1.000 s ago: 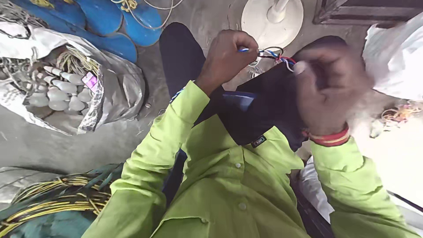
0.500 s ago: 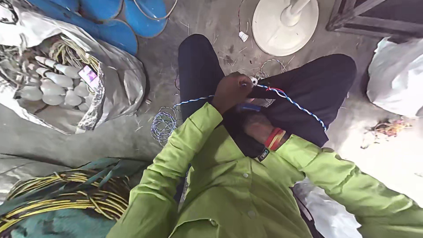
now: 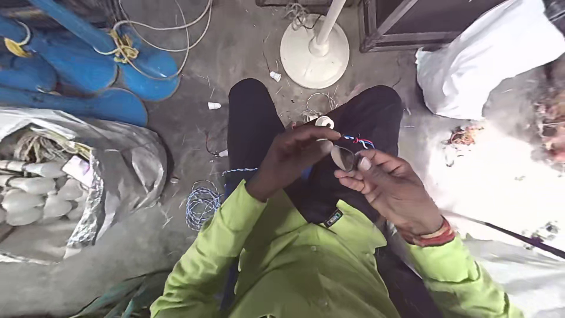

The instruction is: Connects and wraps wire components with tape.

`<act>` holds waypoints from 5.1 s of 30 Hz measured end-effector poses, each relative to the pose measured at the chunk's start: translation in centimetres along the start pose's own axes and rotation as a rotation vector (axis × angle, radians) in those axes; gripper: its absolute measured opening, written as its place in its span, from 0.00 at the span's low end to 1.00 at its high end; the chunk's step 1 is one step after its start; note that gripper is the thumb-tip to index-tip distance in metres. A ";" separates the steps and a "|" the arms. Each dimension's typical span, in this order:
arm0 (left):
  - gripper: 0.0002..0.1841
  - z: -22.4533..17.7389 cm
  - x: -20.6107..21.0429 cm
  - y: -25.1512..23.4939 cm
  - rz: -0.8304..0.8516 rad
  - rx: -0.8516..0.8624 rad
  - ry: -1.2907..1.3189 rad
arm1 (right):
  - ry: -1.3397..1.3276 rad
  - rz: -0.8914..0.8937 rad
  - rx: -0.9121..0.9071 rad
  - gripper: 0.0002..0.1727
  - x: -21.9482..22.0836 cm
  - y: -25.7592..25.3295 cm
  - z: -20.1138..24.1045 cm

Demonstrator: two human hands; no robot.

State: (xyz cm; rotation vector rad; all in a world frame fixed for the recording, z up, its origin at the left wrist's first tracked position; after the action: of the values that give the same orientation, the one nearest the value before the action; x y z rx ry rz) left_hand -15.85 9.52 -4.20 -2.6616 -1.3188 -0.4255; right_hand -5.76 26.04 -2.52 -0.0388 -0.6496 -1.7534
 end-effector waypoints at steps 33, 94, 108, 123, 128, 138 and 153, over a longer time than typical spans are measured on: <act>0.10 -7.3 7.0 9.5 -0.008 0.375 -0.566 | 0.109 0.560 -0.261 0.14 1.2 7.5 1.6; 0.25 -8.8 6.5 11.2 -0.155 0.494 -0.393 | 0.564 0.152 -0.957 0.08 3.5 9.0 5.1; 0.13 -9.3 6.6 11.6 -0.212 0.505 -0.627 | 0.446 0.389 -0.601 0.13 3.2 7.4 3.4; 0.08 -9.0 8.0 12.1 -0.173 0.625 -0.804 | 0.586 0.254 -0.694 0.11 3.1 7.7 3.2; 0.07 -8.7 8.2 12.4 -0.160 0.652 -0.857 | 0.575 0.234 -0.723 0.08 2.9 7.8 3.0; 0.05 -8.4 6.6 11.9 -0.208 0.530 -0.744 | 0.500 0.297 -0.636 0.06 3.1 7.5 2.5; 0.06 -8.3 8.0 12.3 -0.180 0.675 -0.892 | 0.574 0.214 -0.685 0.08 3.0 8.0 2.6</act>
State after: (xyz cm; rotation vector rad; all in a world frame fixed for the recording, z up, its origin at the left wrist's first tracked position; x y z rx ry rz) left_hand -3.07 6.03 6.19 -2.1504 -1.4985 1.1200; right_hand -0.21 23.37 3.92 -0.0694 0.3704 -1.5970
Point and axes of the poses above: each hand's wrist, its own y-axis away from the middle knuckle, its own x-axis out of the palm, z = x × y, the point moved 6 cm from there along -y, towards the middle knuckle, and after that the axes turned 4 degrees about -z, right-handed, at the moved point
